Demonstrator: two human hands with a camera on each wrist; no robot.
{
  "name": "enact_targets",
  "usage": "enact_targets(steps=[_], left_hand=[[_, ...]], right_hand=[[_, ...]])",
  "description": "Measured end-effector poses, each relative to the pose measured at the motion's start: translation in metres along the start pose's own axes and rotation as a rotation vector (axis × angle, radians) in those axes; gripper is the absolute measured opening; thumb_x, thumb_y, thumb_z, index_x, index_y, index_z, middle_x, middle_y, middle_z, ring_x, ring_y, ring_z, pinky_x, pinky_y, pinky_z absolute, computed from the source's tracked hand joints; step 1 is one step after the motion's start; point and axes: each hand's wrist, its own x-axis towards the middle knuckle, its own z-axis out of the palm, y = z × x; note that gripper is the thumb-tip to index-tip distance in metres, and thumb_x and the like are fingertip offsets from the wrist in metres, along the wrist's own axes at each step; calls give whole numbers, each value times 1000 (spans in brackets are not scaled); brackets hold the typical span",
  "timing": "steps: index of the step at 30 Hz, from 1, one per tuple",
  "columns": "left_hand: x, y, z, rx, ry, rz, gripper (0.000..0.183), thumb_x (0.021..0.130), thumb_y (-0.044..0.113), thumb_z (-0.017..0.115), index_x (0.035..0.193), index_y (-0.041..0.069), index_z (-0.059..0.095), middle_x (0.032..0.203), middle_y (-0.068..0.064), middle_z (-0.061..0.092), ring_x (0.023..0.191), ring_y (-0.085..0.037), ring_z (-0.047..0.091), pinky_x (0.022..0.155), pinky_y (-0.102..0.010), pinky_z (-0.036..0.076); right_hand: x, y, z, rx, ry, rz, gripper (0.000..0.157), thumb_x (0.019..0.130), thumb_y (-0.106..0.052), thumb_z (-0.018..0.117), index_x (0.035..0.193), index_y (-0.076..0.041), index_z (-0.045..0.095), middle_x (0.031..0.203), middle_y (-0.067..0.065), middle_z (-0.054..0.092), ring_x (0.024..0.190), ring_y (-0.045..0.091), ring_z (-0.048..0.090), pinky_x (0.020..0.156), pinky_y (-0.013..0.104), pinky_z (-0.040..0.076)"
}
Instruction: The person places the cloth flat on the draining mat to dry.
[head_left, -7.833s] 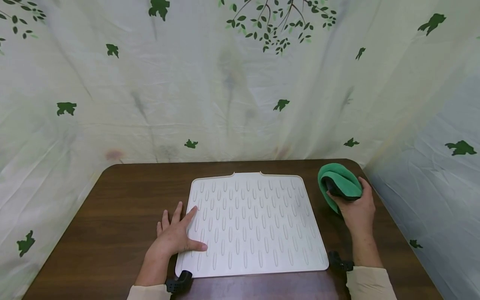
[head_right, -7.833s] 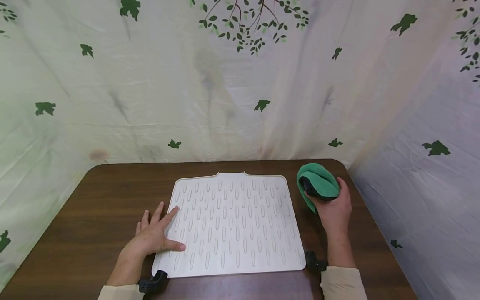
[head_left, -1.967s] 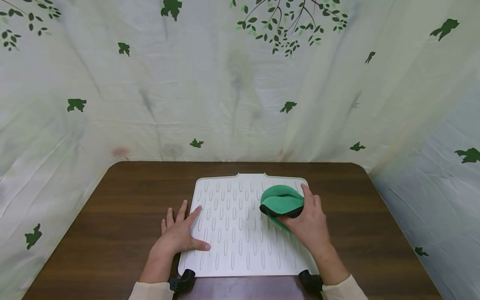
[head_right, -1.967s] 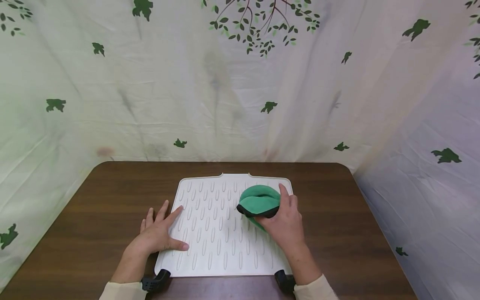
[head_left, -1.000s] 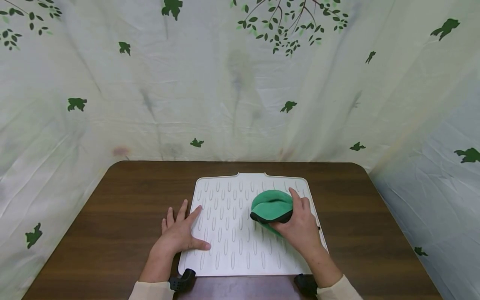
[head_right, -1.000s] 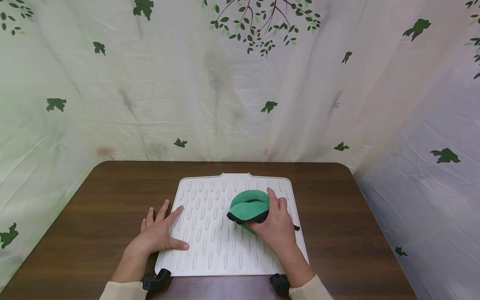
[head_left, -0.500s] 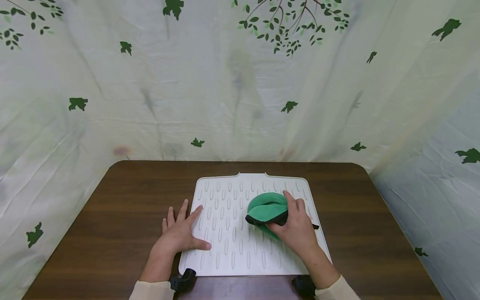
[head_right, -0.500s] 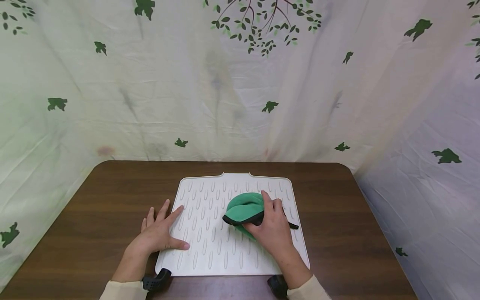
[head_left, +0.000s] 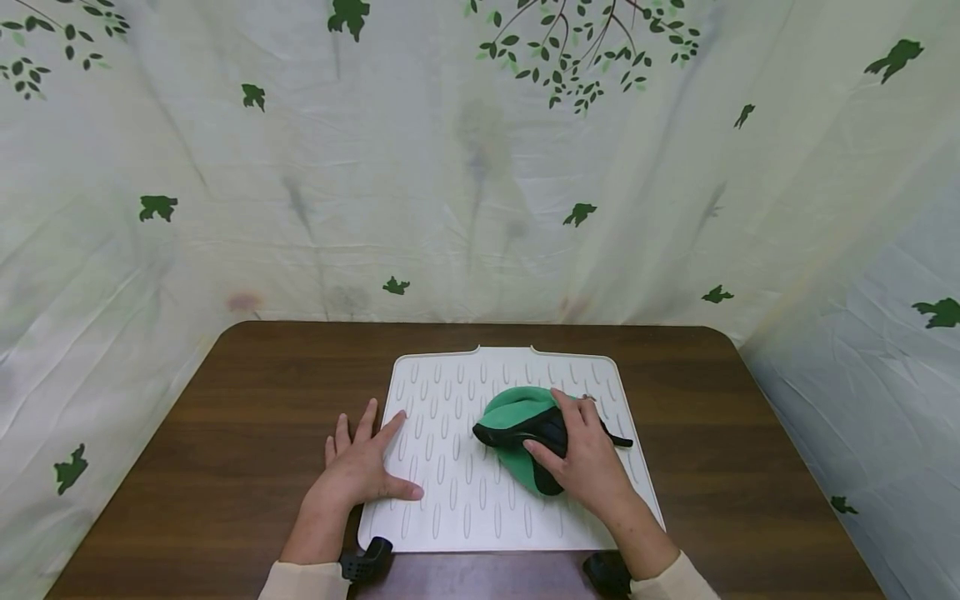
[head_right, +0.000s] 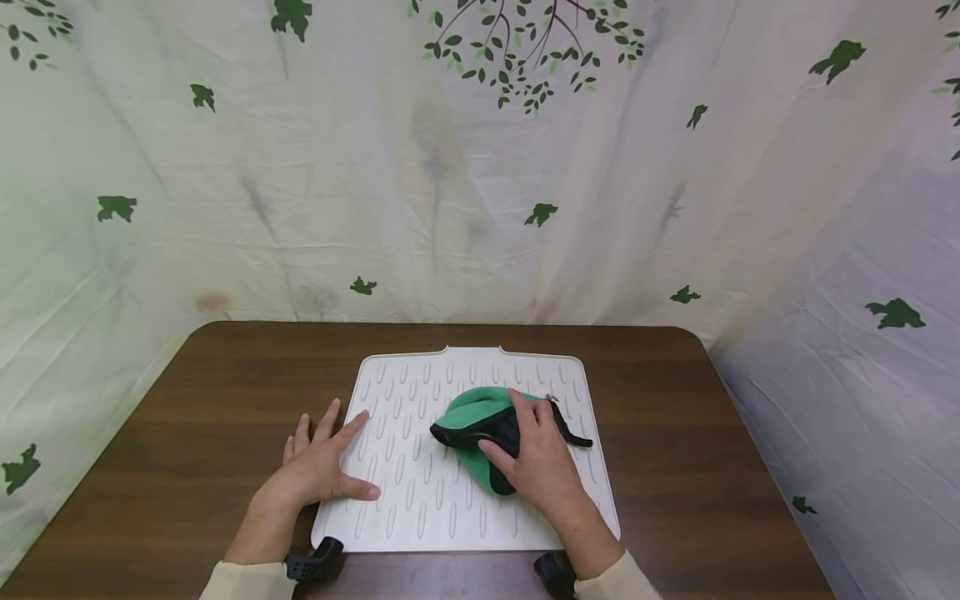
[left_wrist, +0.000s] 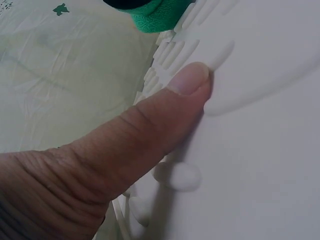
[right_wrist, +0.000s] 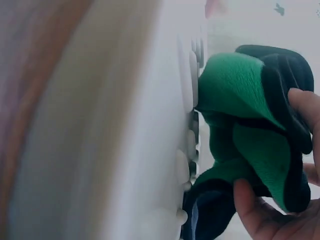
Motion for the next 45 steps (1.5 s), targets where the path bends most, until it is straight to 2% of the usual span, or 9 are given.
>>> enact_targets(steps=[9,15,19,21,25,30,35,40,45], left_hand=[[0,0,0,-2,-6,6,123,42,68,79,147,30,26,154,-13,-4,131,-52,-12,97,-70,1],[0,0,-1,-8,-7,28,121,44,68,78,147,30,26,154,-12,-4,132,-51,-11,98,-68,1],[-3,3,-2,-28,13,59,114,52,69,75,147,29,27,154,-12,-2,132,-50,-9,99,-68,3],[-4,6,-2,-40,36,86,107,57,69,71,146,28,29,154,-13,1,133,-50,-6,99,-68,4],[-8,19,-4,-77,119,179,93,68,67,65,144,23,36,152,-15,14,133,-50,2,100,-67,9],[-15,46,-7,-156,226,302,73,76,59,65,133,16,50,143,-14,36,132,-44,18,102,-61,17],[-20,73,1,-198,287,338,52,78,51,68,116,15,62,130,-9,49,128,-41,29,102,-54,25],[-21,91,18,-185,332,352,31,79,49,68,88,19,69,111,-6,57,121,-43,35,103,-54,21],[-22,104,34,-177,365,353,28,80,52,65,75,25,71,99,-5,63,115,-33,44,102,-57,18]], right_hand=[[0,2,-7,-42,-45,39,83,73,-67,61,140,-24,37,113,3,45,95,20,55,76,43,51],[0,4,-10,-53,-57,41,84,73,-70,58,140,-23,38,114,4,46,96,21,55,78,45,50],[1,6,-17,-37,-52,52,80,76,-68,56,139,-21,40,117,7,48,98,24,56,78,47,49],[1,8,-20,-23,-56,69,77,78,-66,55,138,-20,41,114,7,51,96,23,56,78,46,49],[5,14,-27,19,-71,129,70,83,-63,52,136,-18,43,100,2,55,85,17,55,71,39,49],[10,19,-35,96,-76,194,57,87,-51,55,132,-17,47,83,-4,56,71,14,51,62,30,46],[15,19,-37,105,-73,221,46,91,-41,56,129,-17,51,80,-3,59,67,15,51,58,29,45],[21,14,-35,78,-137,274,45,91,-44,54,127,-17,53,83,-1,62,71,15,55,60,32,46],[24,8,-31,91,-198,306,48,91,-48,51,126,-16,54,87,2,63,78,18,58,65,36,47]])
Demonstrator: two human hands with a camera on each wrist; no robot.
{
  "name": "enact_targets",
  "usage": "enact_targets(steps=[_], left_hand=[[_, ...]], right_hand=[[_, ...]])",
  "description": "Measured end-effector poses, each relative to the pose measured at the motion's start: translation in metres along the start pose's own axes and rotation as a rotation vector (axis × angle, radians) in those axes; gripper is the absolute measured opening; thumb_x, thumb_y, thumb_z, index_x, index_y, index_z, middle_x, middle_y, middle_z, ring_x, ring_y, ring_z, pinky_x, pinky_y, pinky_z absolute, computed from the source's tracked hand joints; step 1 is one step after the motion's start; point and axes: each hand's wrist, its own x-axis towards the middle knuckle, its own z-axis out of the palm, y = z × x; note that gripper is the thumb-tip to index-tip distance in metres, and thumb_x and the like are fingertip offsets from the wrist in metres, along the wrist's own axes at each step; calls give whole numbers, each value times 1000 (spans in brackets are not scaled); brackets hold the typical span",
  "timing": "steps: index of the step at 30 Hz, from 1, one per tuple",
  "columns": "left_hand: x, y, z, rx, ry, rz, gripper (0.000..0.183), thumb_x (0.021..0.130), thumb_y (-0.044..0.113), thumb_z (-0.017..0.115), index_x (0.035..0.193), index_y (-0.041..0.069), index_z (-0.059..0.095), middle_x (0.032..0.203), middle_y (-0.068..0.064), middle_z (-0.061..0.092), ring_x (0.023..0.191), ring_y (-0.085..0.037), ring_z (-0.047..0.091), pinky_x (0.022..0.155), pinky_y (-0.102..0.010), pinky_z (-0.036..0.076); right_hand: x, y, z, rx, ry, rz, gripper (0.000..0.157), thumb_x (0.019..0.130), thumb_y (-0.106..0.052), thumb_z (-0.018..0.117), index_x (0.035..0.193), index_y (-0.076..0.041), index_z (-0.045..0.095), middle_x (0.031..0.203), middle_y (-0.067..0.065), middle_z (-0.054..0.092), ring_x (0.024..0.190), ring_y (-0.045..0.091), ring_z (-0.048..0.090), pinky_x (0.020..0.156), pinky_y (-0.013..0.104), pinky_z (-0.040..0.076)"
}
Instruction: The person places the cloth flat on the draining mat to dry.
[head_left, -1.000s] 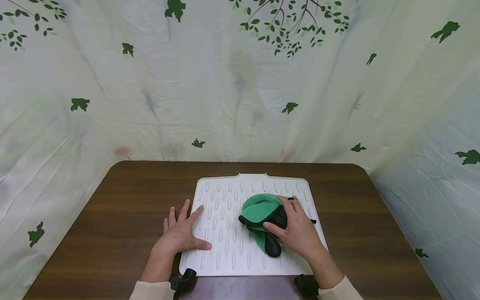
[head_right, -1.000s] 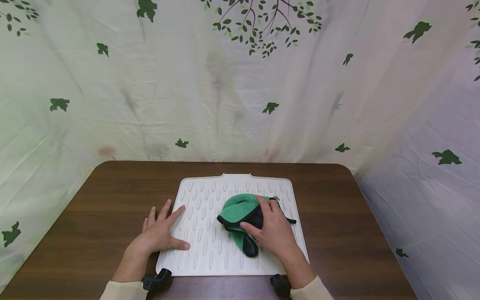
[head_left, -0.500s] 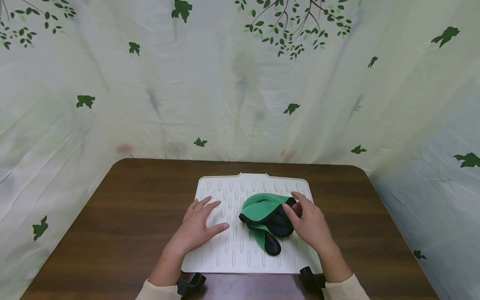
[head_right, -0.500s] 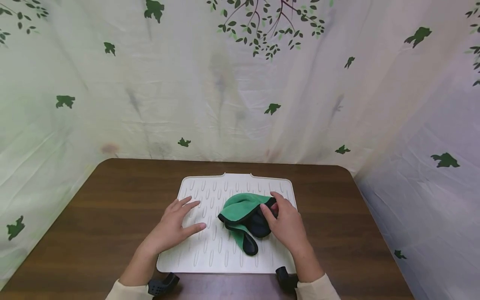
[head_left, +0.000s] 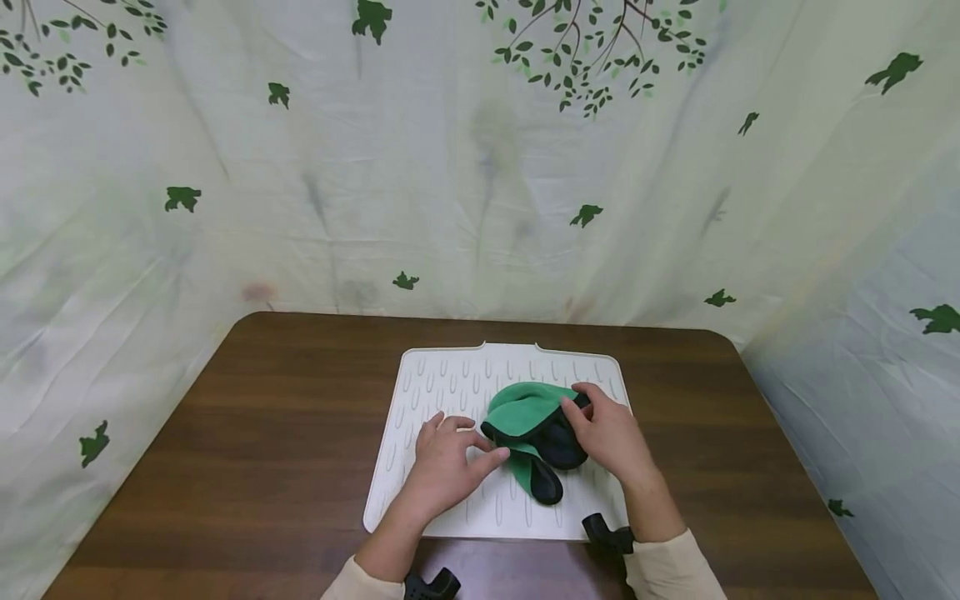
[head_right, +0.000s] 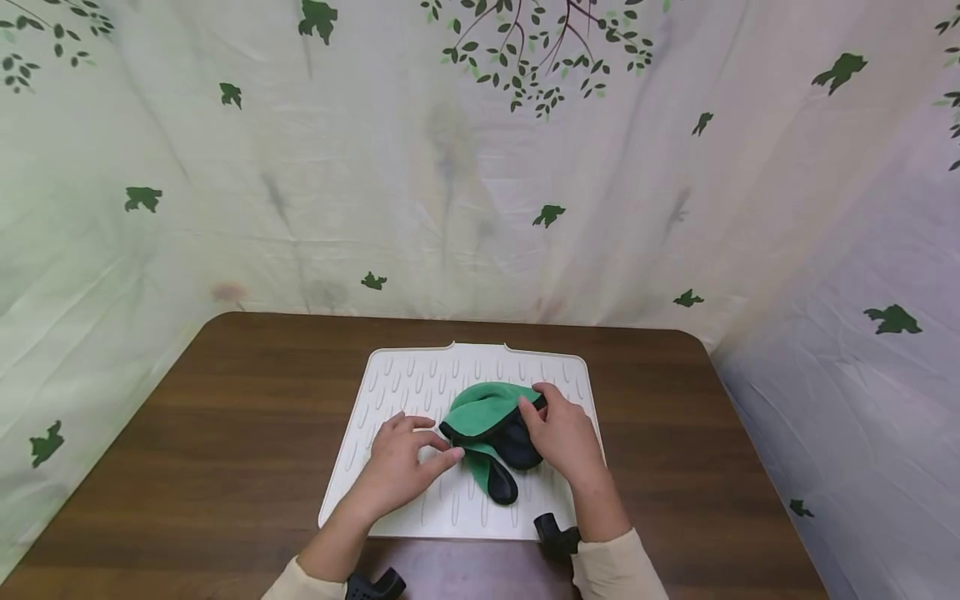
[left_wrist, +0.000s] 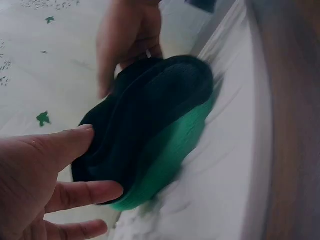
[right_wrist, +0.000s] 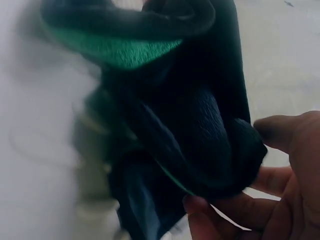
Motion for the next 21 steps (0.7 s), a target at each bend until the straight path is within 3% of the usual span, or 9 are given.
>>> enact_targets(steps=[6,10,16,21], left_hand=[[5,10,21,35,76,-101,37,79,61,59,71,26,68,97,1,61,111,-36,43,95,-62,16],[8,13,28,9,142,-151,24,77,46,69,74,22,66,94,0,56,98,-32,43,90,-53,22],[10,9,23,-57,178,-196,9,72,27,73,79,22,68,95,0,56,92,-30,43,86,-50,28],[12,-1,16,-63,183,-206,9,72,23,72,78,23,67,97,-1,56,92,-30,44,85,-50,29]], right_hand=[[6,-1,12,78,35,-3,38,90,-46,55,117,-20,60,91,-1,65,84,16,61,71,37,49],[8,1,20,121,57,-31,27,88,-36,62,110,-21,64,84,-5,63,78,12,58,67,33,47],[11,2,16,207,252,-71,17,84,-16,67,101,-17,68,77,-3,59,71,14,53,63,32,45],[13,6,13,280,297,-63,18,85,-11,65,103,-14,67,83,1,59,73,15,57,65,30,48]])
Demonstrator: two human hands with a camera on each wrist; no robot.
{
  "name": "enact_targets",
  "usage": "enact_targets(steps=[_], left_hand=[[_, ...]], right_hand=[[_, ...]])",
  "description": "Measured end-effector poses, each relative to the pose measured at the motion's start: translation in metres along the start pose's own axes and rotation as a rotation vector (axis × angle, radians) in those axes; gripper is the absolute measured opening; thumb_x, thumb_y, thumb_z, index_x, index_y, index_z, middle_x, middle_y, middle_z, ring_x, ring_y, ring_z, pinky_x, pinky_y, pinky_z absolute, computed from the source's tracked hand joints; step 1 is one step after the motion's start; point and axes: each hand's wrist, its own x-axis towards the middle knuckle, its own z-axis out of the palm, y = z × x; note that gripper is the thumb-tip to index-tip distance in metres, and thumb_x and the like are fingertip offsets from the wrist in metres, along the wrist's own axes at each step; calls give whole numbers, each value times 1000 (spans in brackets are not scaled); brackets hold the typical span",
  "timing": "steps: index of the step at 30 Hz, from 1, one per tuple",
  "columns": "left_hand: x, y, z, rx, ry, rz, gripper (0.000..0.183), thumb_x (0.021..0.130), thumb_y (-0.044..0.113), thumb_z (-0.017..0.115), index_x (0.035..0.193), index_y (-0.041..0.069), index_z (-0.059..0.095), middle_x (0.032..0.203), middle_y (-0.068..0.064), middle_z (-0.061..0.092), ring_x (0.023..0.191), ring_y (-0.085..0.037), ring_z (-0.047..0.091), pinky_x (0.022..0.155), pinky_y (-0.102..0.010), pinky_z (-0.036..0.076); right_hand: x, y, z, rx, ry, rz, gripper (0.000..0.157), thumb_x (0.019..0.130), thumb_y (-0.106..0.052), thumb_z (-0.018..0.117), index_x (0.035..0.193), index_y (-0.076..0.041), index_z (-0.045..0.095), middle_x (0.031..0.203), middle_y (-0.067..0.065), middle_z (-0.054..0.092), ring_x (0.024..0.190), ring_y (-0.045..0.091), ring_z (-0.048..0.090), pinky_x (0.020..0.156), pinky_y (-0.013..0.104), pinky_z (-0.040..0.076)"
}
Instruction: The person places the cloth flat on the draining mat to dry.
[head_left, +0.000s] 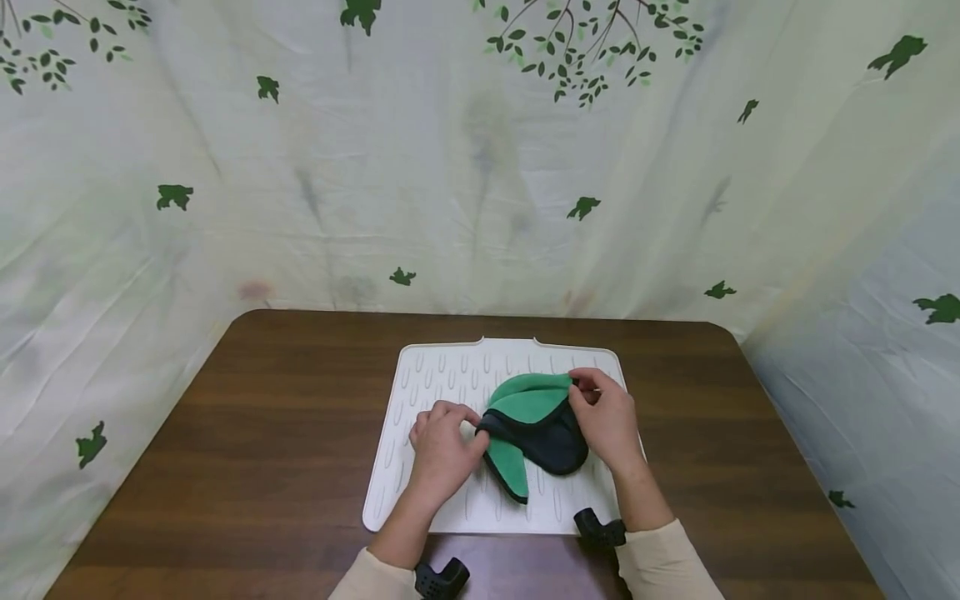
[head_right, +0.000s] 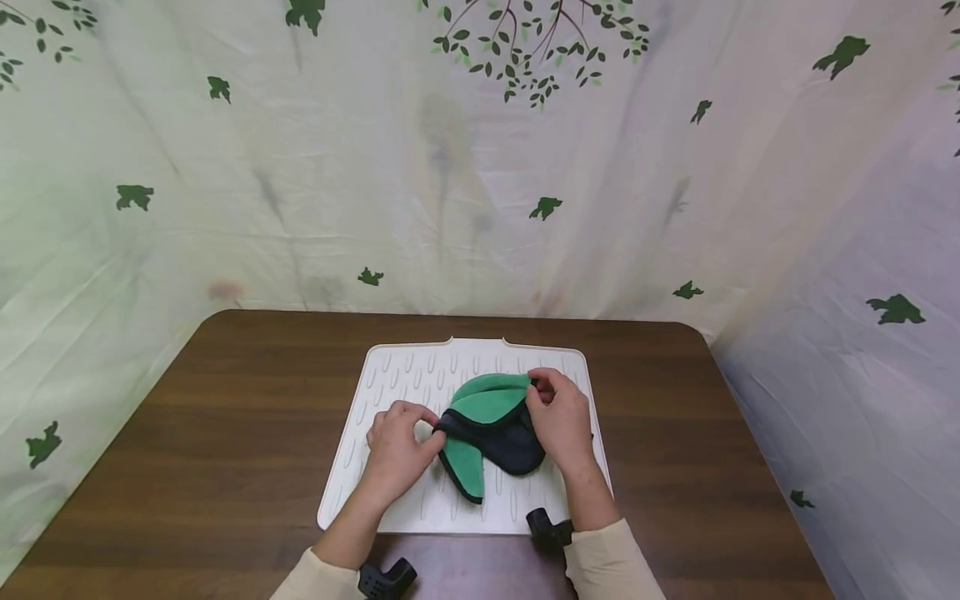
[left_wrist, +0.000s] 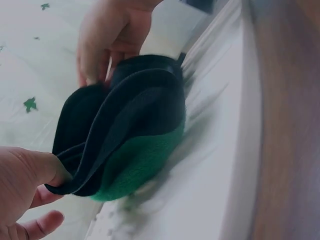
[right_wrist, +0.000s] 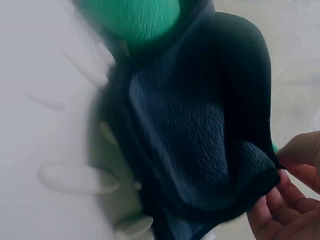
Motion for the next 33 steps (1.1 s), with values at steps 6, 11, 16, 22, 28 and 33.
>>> enact_targets(steps=[6,11,16,22,28,33], left_hand=[[6,-7,-11,-34,21,-11,8,73,21,70,80,23,66,97,-1,55,94,-29,44,84,-48,27],[10,-9,-19,-55,46,-10,9,73,20,69,79,25,65,96,1,54,95,-29,44,85,-46,27],[14,-13,-25,-63,95,21,10,72,20,70,80,24,66,95,3,54,93,-28,45,84,-48,28],[16,-15,-35,-92,132,48,10,73,17,71,79,23,66,95,4,54,92,-26,44,88,-49,27],[18,-17,-42,-74,103,40,8,75,18,69,82,23,67,96,5,54,94,-26,45,88,-49,27],[18,-22,-42,-29,0,57,8,81,17,63,85,21,70,99,2,61,96,-30,50,88,-53,30]], right_hand=[[3,4,-5,53,10,65,20,87,-12,64,106,-14,66,88,3,59,75,15,60,68,30,50],[5,5,-9,105,11,84,20,87,-12,64,107,-13,65,89,4,58,74,17,60,65,26,52],[6,2,-12,190,18,105,21,86,-10,64,107,-10,65,89,7,57,73,18,64,62,23,53],[3,-3,-18,205,1,116,23,89,-14,62,112,-12,63,94,6,57,75,18,64,66,25,54],[5,0,-15,203,-23,131,22,89,-12,62,111,-12,63,92,7,56,74,19,63,65,25,53],[6,5,-11,154,-105,173,23,88,-9,59,110,-12,63,89,8,52,73,19,60,62,26,53]])
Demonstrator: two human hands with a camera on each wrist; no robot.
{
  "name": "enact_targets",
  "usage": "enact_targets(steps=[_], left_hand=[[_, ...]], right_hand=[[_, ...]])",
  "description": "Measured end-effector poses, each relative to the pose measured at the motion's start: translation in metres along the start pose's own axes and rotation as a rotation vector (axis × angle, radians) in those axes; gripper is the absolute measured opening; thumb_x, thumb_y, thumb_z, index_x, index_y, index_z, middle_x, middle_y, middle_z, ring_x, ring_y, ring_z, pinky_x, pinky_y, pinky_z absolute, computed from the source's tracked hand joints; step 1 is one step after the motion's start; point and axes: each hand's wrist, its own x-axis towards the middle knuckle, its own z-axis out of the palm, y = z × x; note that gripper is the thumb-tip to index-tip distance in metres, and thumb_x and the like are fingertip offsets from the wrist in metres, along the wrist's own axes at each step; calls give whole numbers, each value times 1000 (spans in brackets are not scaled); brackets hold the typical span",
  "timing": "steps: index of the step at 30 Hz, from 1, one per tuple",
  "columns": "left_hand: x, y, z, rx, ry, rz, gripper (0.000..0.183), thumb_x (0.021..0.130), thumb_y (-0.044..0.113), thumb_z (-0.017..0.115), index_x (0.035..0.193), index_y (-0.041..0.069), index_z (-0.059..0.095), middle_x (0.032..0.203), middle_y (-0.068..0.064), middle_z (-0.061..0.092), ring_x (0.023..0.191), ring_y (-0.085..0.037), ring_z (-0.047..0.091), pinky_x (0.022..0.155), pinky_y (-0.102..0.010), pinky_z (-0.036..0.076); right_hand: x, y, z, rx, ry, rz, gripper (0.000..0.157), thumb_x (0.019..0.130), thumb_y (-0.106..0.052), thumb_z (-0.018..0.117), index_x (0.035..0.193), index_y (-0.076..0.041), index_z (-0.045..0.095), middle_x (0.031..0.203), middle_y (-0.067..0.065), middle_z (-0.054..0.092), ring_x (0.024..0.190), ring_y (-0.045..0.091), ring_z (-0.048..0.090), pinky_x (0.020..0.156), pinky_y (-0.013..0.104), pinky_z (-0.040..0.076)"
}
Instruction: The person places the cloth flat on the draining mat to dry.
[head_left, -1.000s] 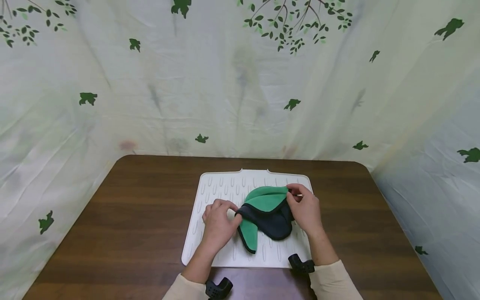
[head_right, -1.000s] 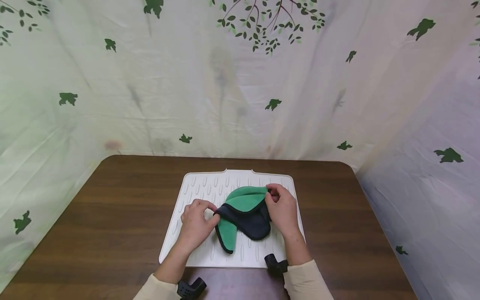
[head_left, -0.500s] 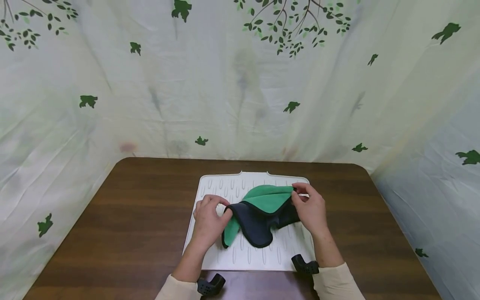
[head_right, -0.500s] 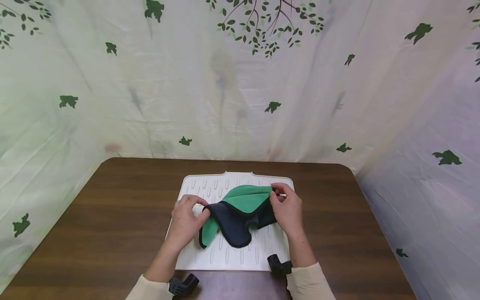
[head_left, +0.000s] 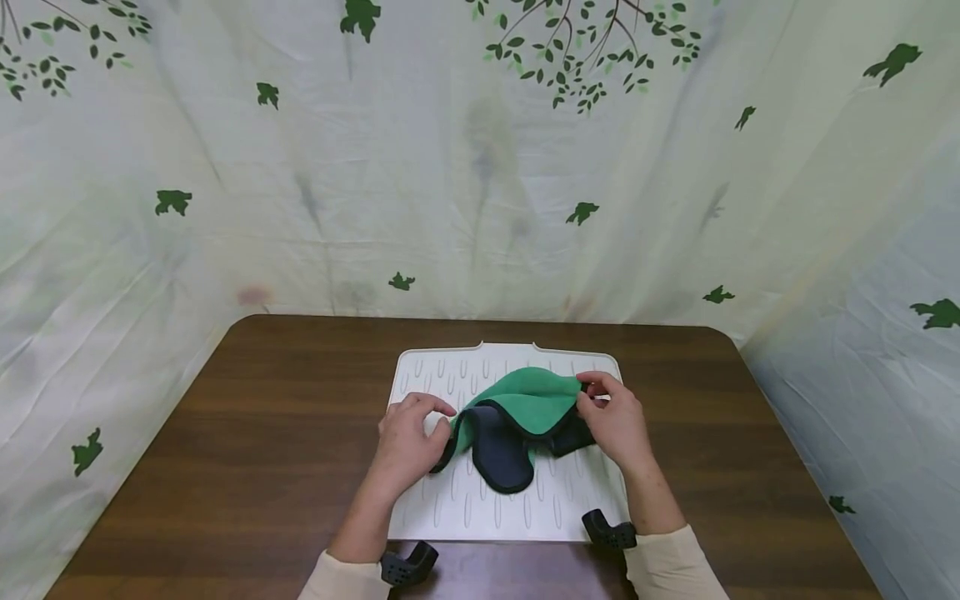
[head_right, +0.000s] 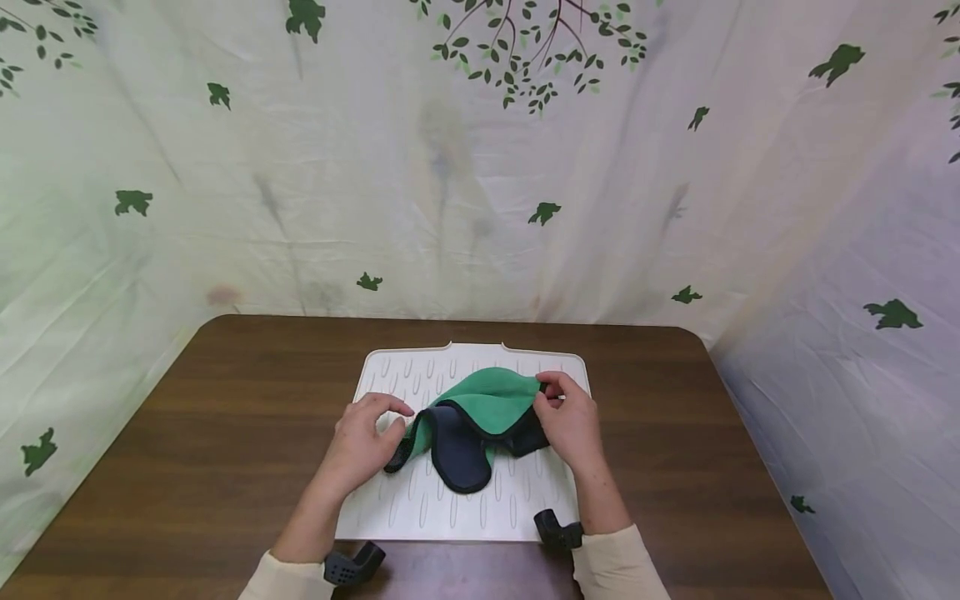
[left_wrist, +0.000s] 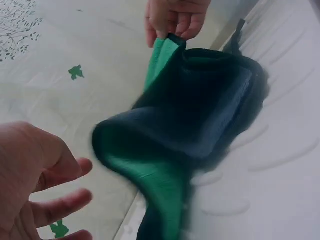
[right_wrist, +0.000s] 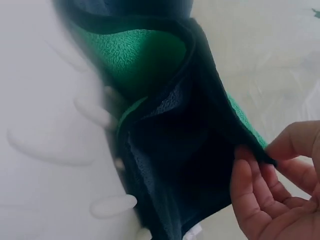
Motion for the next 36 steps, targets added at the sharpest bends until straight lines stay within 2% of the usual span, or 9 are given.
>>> enact_targets(steps=[4,7,12,16,20,25,28,31,36], left_hand=[[4,-8,3,53,-27,-8,9,86,26,64,88,19,70,100,-3,64,97,-33,53,87,-55,31],[9,-14,6,134,-69,-39,18,84,33,68,95,18,69,104,-5,63,101,-35,49,90,-55,27],[14,-19,9,323,-263,-52,34,74,39,74,102,21,69,115,-8,55,111,-41,36,94,-58,20],[14,-18,12,364,-350,-30,29,68,37,75,93,24,69,115,-9,51,113,-44,32,94,-60,19],[15,-15,16,327,-318,19,17,69,27,75,81,21,63,103,-7,52,108,-42,36,92,-59,22],[20,-16,16,250,-227,75,21,72,12,71,78,19,52,80,2,55,83,-26,49,80,-47,37],[23,-17,11,177,-160,78,24,73,5,69,82,16,49,76,2,54,71,-19,50,69,-37,43],[24,-18,2,126,-105,97,27,74,-1,68,90,13,51,81,0,53,72,-17,50,66,-32,46],[25,-20,-10,128,-10,237,30,73,-5,70,92,11,54,87,-1,53,78,-17,49,72,-32,46]], right_hand=[[0,4,-1,-21,-46,17,21,88,-14,57,108,-11,63,87,8,54,71,20,60,62,29,52],[1,7,-4,-16,-83,34,19,91,-20,57,107,-12,64,88,9,58,73,22,62,64,31,52],[3,16,-3,3,-134,82,29,93,-28,57,118,-14,59,97,11,61,79,23,63,68,32,53],[6,22,3,100,-154,108,36,92,-27,59,125,-13,55,102,14,60,83,23,63,72,32,54],[7,24,10,192,-134,120,29,87,-23,66,111,-7,63,95,14,60,81,22,62,71,30,54],[6,19,13,271,-60,99,18,84,-10,68,98,0,62,88,14,58,74,19,59,65,29,54],[6,16,8,321,-21,84,17,85,-3,64,101,1,59,92,14,53,75,16,58,63,28,54],[6,14,0,345,5,80,20,87,-1,60,107,0,57,97,13,51,77,14,58,62,25,53],[4,6,-11,333,8,59,24,89,-5,58,113,-4,58,101,12,49,77,14,56,60,23,48]])
